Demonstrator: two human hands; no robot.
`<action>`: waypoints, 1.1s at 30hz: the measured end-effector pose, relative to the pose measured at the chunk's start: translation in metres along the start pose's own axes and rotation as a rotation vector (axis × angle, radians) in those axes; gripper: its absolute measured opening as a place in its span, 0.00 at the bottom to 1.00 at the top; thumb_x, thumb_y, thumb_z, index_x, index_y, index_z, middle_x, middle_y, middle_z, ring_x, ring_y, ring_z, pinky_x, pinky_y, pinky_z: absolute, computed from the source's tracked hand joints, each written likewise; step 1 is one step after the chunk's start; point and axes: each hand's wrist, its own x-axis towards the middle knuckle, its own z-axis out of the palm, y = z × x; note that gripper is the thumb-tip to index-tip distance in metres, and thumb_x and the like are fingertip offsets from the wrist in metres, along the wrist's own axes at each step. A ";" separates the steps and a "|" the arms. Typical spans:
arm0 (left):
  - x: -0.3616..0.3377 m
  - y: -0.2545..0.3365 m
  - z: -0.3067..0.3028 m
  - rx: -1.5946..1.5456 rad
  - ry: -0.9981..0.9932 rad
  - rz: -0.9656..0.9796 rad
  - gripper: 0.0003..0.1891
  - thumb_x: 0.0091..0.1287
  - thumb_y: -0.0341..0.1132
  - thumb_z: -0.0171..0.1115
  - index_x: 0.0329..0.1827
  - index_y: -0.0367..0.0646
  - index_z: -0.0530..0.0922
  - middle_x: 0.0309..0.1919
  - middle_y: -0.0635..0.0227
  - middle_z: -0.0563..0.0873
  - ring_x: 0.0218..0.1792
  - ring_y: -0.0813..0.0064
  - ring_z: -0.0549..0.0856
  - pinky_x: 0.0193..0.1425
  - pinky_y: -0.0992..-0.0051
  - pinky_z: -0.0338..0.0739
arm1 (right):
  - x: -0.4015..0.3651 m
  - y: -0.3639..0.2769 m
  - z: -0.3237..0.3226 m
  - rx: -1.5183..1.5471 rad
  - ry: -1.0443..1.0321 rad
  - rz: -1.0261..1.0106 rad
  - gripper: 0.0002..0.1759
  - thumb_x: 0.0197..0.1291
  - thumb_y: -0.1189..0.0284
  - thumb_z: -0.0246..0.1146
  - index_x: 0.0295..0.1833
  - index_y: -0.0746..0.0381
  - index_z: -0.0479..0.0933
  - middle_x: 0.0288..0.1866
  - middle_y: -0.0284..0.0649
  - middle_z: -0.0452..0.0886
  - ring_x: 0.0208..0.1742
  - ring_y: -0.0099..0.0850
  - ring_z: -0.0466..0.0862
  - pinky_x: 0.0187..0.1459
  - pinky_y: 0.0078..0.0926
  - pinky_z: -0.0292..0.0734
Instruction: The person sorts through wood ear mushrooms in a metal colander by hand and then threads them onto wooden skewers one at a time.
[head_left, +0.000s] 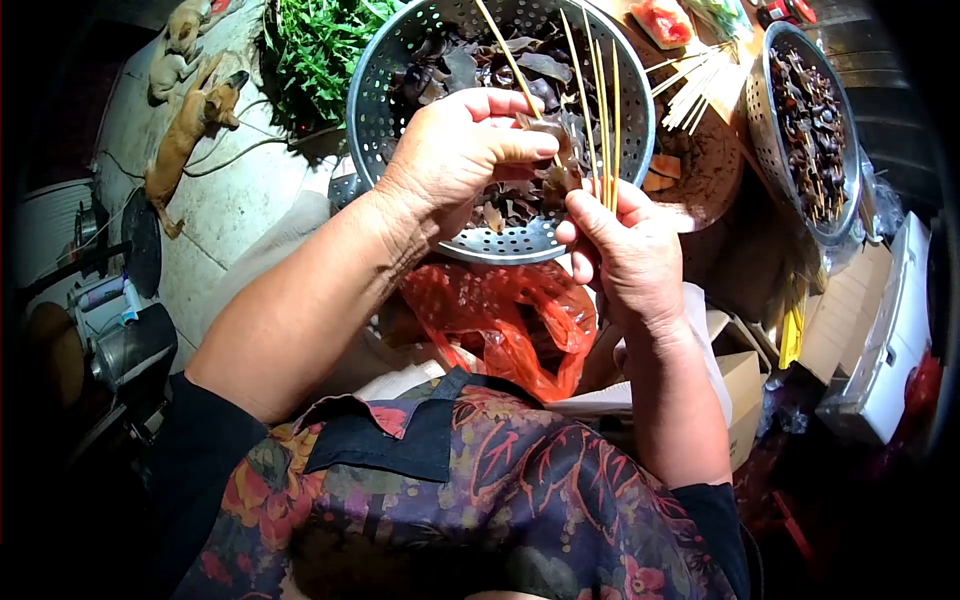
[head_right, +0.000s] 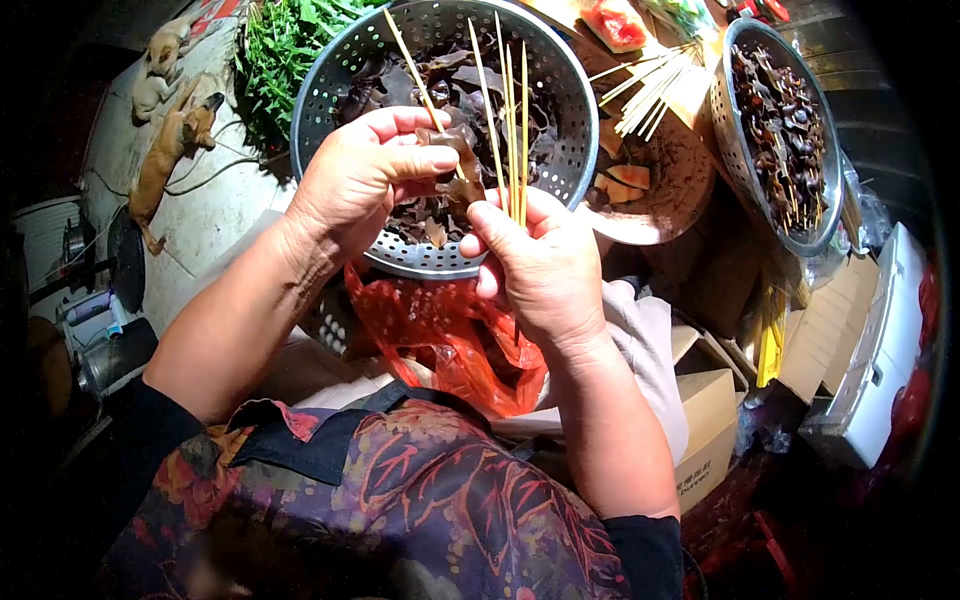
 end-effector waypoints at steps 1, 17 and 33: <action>0.000 0.001 0.000 0.001 0.000 0.001 0.17 0.59 0.25 0.64 0.51 0.36 0.73 0.39 0.62 0.83 0.39 0.74 0.83 0.46 0.74 0.78 | 0.000 0.001 0.000 0.000 -0.001 -0.001 0.10 0.61 0.71 0.62 0.45 0.63 0.74 0.26 0.35 0.80 0.15 0.18 0.74 0.14 0.10 0.65; 0.005 0.015 -0.007 0.141 -0.044 -0.139 0.10 0.62 0.31 0.62 0.45 0.41 0.76 0.35 0.69 0.83 0.34 0.76 0.83 0.42 0.75 0.79 | 0.003 -0.007 -0.013 -0.034 0.091 -0.008 0.10 0.63 0.69 0.60 0.46 0.62 0.77 0.31 0.34 0.80 0.17 0.14 0.69 0.18 0.08 0.60; 0.062 -0.013 -0.025 1.024 0.170 0.469 0.09 0.57 0.29 0.61 0.41 0.40 0.80 0.32 0.69 0.84 0.32 0.78 0.82 0.40 0.78 0.78 | 0.003 -0.005 -0.018 0.076 0.157 -0.104 0.08 0.57 0.76 0.64 0.41 0.66 0.77 0.31 0.33 0.80 0.29 0.19 0.78 0.33 0.15 0.73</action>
